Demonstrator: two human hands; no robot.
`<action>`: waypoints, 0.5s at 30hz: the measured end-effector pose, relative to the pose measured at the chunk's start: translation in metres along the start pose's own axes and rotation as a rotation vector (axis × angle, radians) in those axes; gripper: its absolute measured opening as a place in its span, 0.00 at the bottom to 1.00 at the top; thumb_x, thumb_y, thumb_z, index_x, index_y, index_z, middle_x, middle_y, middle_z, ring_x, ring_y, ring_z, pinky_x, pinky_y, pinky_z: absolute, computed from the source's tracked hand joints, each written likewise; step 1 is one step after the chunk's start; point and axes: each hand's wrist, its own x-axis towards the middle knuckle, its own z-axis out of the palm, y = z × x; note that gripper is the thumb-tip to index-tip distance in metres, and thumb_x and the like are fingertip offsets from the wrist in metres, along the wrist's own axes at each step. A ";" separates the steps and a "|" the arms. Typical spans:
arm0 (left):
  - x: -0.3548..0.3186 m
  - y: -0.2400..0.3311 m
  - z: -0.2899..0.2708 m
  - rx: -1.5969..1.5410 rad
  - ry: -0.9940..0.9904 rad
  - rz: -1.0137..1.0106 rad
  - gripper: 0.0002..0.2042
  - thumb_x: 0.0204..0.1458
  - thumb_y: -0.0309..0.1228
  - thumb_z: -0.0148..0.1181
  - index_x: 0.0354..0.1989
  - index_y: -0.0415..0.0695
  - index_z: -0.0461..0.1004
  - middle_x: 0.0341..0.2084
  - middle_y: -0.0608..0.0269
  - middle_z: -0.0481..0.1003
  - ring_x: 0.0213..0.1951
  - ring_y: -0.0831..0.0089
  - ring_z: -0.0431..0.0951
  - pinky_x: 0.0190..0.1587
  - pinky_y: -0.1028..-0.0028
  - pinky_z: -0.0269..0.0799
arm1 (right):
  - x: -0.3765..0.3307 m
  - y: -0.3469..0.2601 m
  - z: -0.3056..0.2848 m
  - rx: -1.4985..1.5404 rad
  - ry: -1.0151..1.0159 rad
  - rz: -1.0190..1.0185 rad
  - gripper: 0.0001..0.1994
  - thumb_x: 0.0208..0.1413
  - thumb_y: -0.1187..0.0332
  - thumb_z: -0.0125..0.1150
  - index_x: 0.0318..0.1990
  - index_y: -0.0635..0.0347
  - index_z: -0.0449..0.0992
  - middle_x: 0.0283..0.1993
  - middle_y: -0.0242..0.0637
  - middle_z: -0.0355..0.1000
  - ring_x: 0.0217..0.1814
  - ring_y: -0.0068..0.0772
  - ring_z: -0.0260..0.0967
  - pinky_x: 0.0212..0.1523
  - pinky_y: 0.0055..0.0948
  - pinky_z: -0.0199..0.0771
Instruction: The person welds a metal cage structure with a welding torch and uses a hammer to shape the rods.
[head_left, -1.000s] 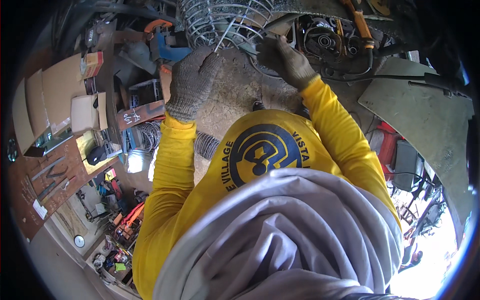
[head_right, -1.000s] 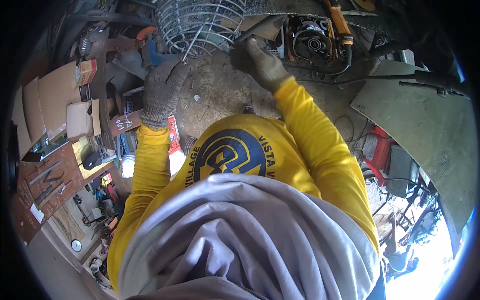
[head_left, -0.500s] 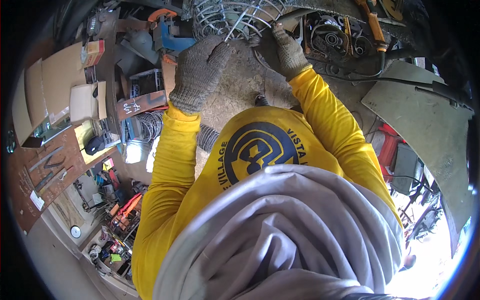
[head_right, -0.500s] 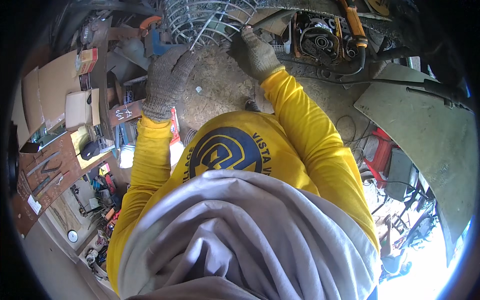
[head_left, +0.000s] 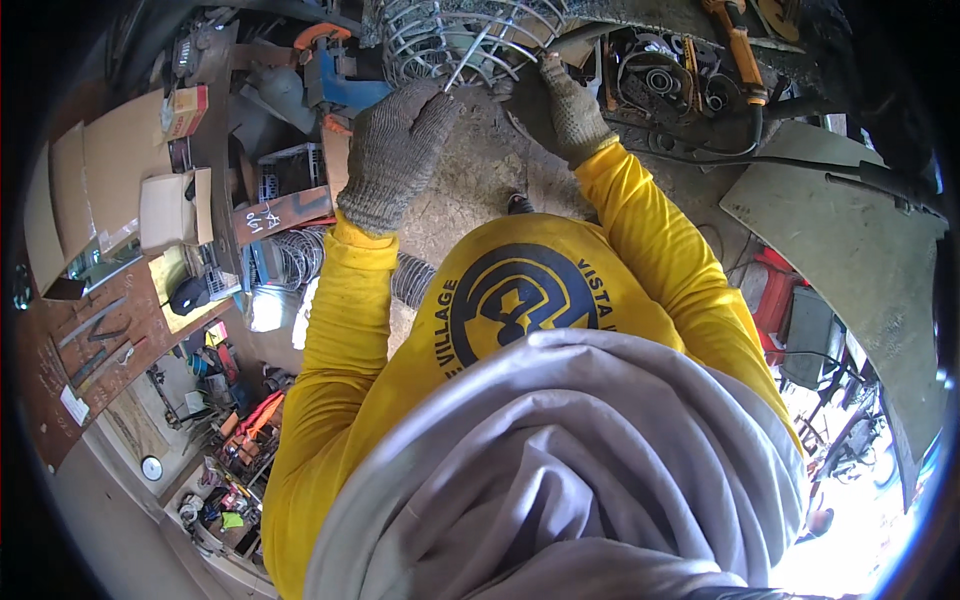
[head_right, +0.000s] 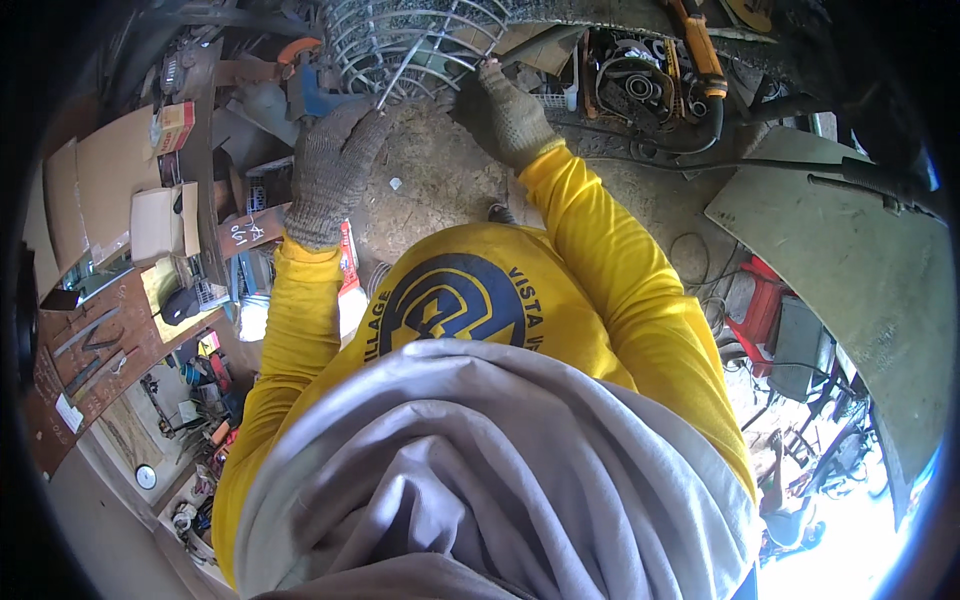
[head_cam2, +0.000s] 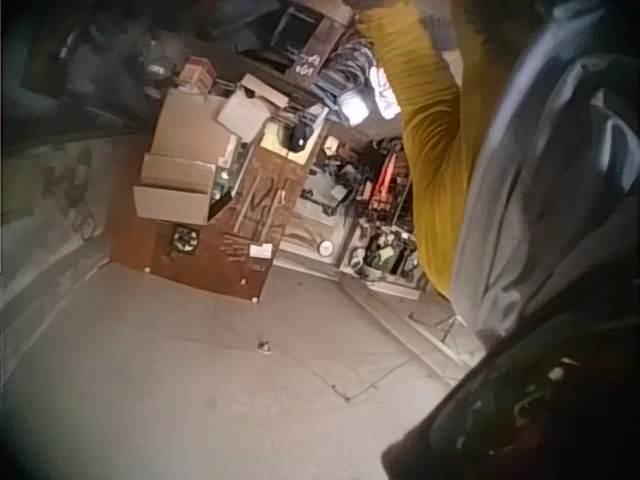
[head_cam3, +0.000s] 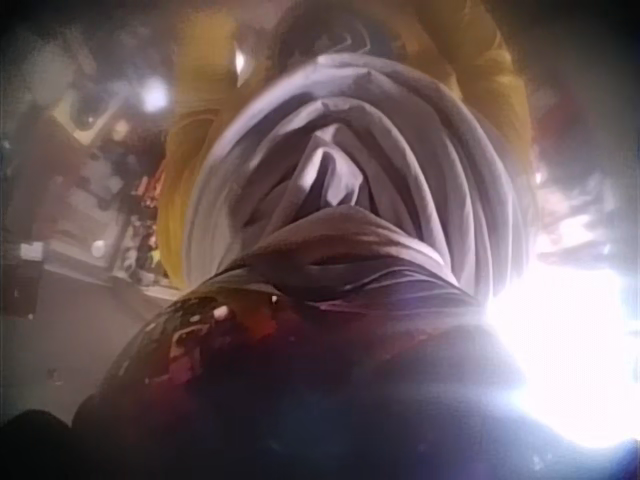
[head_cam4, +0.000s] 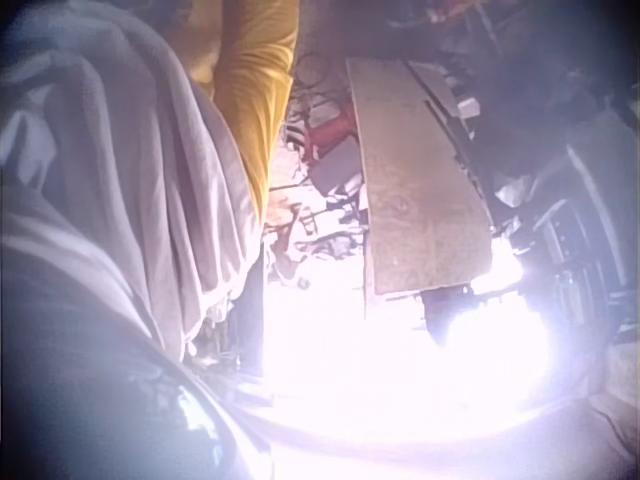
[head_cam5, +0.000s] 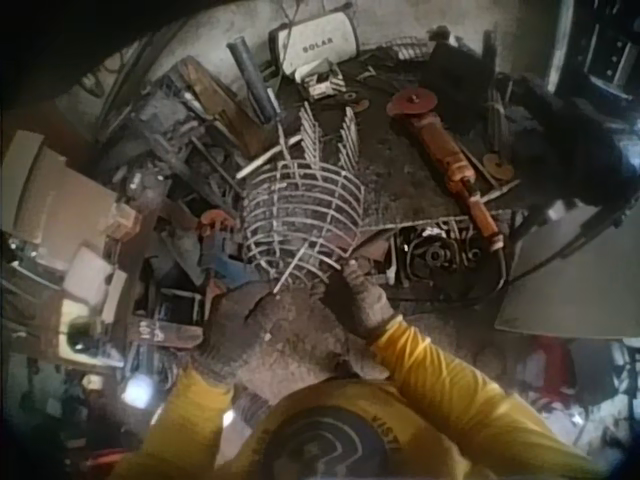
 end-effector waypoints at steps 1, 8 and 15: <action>-0.001 -0.001 0.001 -0.007 0.010 0.001 0.13 0.60 0.37 0.64 0.45 0.40 0.80 0.36 0.51 0.82 0.35 0.57 0.84 0.38 0.65 0.77 | -0.002 -0.002 0.006 -0.194 -0.021 -0.046 0.31 0.72 0.43 0.40 0.66 0.61 0.64 0.64 0.42 0.68 0.65 0.44 0.64 0.70 0.46 0.58; 0.005 0.010 -0.003 -0.108 0.003 -0.039 0.13 0.58 0.37 0.64 0.44 0.40 0.81 0.35 0.51 0.82 0.35 0.56 0.84 0.38 0.66 0.78 | -0.033 -0.013 -0.014 -0.503 0.022 -0.061 0.38 0.70 0.37 0.38 0.71 0.62 0.60 0.69 0.48 0.65 0.69 0.46 0.63 0.72 0.47 0.58; -0.002 0.014 -0.004 -0.122 0.008 -0.068 0.14 0.60 0.36 0.64 0.48 0.39 0.80 0.37 0.51 0.82 0.37 0.60 0.83 0.41 0.68 0.77 | -0.120 -0.074 -0.010 -0.547 0.346 0.039 0.30 0.72 0.47 0.46 0.68 0.65 0.65 0.63 0.46 0.70 0.65 0.42 0.68 0.68 0.42 0.65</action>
